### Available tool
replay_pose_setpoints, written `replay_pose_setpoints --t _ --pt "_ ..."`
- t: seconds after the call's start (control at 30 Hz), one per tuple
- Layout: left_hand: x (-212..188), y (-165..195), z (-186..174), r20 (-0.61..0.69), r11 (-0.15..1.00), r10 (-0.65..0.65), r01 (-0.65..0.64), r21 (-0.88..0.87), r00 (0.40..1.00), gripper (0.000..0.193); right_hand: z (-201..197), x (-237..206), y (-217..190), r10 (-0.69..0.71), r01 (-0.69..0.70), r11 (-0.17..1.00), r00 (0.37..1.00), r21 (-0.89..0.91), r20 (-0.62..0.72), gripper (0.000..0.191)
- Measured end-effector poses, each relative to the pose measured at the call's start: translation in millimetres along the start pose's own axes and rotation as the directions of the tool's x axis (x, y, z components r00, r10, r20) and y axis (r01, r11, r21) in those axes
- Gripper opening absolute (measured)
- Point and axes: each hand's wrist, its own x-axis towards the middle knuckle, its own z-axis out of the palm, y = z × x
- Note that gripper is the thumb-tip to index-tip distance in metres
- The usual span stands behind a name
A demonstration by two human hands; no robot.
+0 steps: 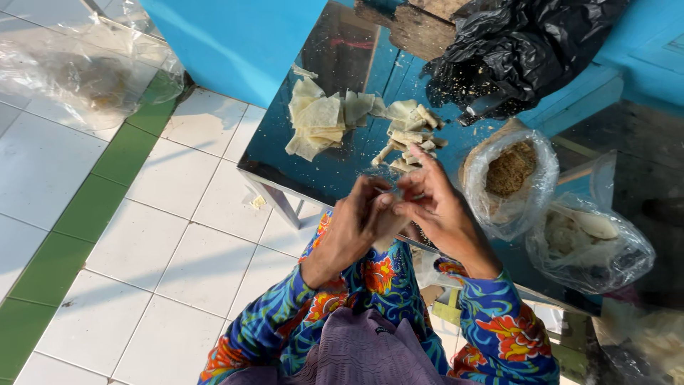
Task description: The person sits at a small metal table and rolls thin flat dough sheets by hand into tight cylindrical tubes, placing each finished roll on the table with a growing pile of rolled pieces. They take new sheets one at a time from a plastic bag and occasionally reach into a bag of brown granular material on the table.
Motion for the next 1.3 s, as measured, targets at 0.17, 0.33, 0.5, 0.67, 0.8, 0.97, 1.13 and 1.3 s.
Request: replay_pose_setpoints --t 0.17,0.33,0.5,0.67,0.8,0.97,1.13,1.3 --pt "-21 -8 -33 -0.064 0.944 -0.329 0.329 -0.021 0.942 0.032 -11 -5 10 0.114 -0.060 0.970 0.968 -0.234 0.224 0.092" --pt "-29 -33 -39 -0.109 0.957 -0.287 0.288 -0.004 0.952 0.035 -41 4 -2 0.046 -0.112 0.544 0.994 -0.832 -0.104 0.078" --pt "-9 -46 -8 -0.050 0.950 -0.161 0.141 -0.279 0.986 0.048 -21 4 -15 -0.226 0.153 0.900 0.965 -0.407 -0.137 0.070" --pt "-19 -39 17 0.097 0.463 -0.306 0.237 -0.854 0.947 0.064 5 8 2 -0.034 0.055 0.985 0.992 0.167 -0.124 0.067" --pt "-23 -37 31 0.014 0.616 -0.314 0.215 -0.758 0.949 0.041 7 2 24 -0.008 0.033 0.983 0.991 0.181 -0.134 0.068" --pt "-10 -33 24 -0.117 0.941 -0.265 0.230 -0.249 0.957 0.024 -17 -9 25 0.022 -0.018 0.999 0.986 0.031 -0.163 0.071" --pt "1 -28 17 0.043 0.789 0.294 -0.268 0.553 0.955 0.030 -31 -32 8 -0.080 0.043 0.993 0.934 -0.114 -0.347 0.068" --pt "-7 -32 16 0.131 0.683 0.347 -0.346 0.643 0.929 0.060 -26 -48 6 -0.168 -0.002 0.919 0.903 -0.395 -0.395 0.064"
